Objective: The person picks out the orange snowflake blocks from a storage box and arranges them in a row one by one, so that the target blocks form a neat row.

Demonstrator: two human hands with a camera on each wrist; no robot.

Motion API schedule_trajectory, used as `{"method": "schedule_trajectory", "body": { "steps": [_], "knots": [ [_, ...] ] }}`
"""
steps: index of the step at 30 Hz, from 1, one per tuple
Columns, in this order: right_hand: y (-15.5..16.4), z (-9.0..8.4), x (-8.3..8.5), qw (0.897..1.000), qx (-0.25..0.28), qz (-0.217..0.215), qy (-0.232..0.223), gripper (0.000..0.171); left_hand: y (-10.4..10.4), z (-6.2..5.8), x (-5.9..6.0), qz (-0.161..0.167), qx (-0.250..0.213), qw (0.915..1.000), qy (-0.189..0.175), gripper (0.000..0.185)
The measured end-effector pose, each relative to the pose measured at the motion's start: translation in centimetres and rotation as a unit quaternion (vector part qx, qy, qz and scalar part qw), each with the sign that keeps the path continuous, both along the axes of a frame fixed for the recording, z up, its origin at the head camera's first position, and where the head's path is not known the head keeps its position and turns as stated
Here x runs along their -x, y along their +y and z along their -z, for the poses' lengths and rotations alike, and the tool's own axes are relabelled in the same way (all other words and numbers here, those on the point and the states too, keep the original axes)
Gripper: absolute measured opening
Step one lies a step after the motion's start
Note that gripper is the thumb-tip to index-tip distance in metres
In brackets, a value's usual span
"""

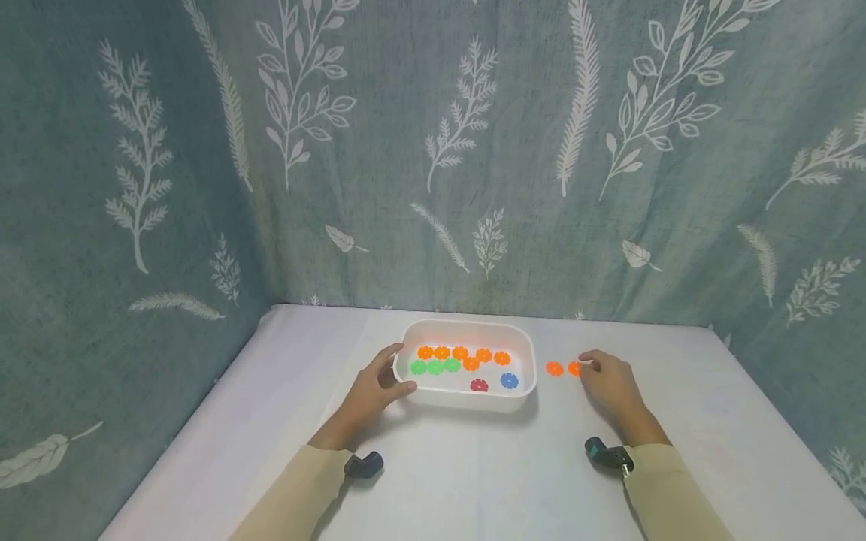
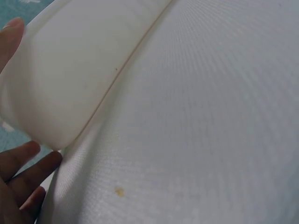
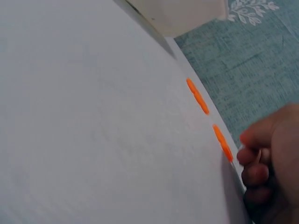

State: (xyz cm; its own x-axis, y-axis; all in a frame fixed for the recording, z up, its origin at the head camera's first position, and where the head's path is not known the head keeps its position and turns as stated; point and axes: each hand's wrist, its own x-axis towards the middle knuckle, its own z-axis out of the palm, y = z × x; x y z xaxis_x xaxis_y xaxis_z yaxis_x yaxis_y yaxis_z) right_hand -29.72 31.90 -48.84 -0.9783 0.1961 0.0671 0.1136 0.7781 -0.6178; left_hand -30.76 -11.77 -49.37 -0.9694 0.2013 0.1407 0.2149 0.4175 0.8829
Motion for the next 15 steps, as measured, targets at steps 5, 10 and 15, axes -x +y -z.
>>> {"method": "schedule_trajectory", "body": {
  "steps": [5, 10, 15],
  "knots": [
    [0.1, -1.0, 0.0, 0.999, 0.026, -0.018, 0.026, 0.033, 0.1, -0.2, 0.1, 0.006, -0.004, 1.0000, 0.006, 0.080],
    [-1.2, -3.3, -0.4, 0.993, 0.038, -0.065, 0.089, 0.027, 0.2, -0.2, 0.2, 0.013, -0.006, 0.9998, 0.012, 0.080],
    [-3.7, -5.2, -0.5, 0.989, 0.065, -0.098, 0.094, 0.027, 0.0, 0.0, 0.2, 0.004, -0.004, 0.9999, 0.009, 0.081]
  ]
}}
